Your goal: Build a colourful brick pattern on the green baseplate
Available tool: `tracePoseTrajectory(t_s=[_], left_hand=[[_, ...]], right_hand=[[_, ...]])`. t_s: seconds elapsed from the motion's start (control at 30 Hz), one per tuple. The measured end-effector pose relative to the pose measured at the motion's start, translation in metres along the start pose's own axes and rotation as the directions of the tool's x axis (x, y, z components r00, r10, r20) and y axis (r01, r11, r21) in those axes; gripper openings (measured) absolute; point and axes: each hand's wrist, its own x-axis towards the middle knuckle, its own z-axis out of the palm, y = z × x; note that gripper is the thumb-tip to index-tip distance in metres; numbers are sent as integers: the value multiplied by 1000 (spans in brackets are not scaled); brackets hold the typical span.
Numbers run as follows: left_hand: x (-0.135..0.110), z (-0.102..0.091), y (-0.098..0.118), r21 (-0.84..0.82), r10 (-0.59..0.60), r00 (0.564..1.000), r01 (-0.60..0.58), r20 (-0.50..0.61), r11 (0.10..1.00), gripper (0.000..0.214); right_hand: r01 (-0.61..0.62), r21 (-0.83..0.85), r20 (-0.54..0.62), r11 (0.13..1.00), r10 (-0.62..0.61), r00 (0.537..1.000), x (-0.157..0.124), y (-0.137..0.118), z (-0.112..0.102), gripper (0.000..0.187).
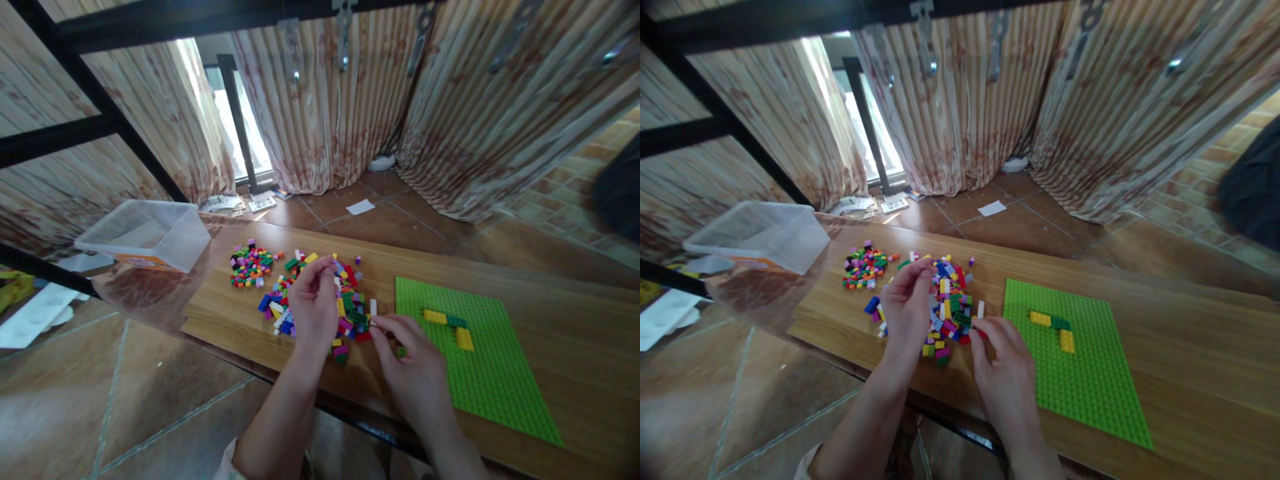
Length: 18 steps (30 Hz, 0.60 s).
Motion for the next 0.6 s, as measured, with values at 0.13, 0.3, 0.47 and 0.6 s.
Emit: tracePoseTrajectory(t_s=[0.13, 0.3, 0.47, 0.6], left_hand=[[20, -19, 0, -136, -75, 984, 53, -161, 989, 14], [26, -32, 4, -176, -99, 984, 73, -147, 982, 12], [27, -39, 9, -170, -142, 982, 120, -122, 978, 12], [30, -46, 11, -149, -151, 983, 136, -100, 979, 14]], right_hand=[[103, -60, 2, 993, -103, 995, 8, -17, 21, 18], [117, -59, 74, 991, -113, 991, 25, -40, 45, 21], [24, -144, 35, 989, -19, 999, 35, -45, 72, 21], [-10, -117, 5, 993, 11, 1000, 37, -46, 81, 20]])
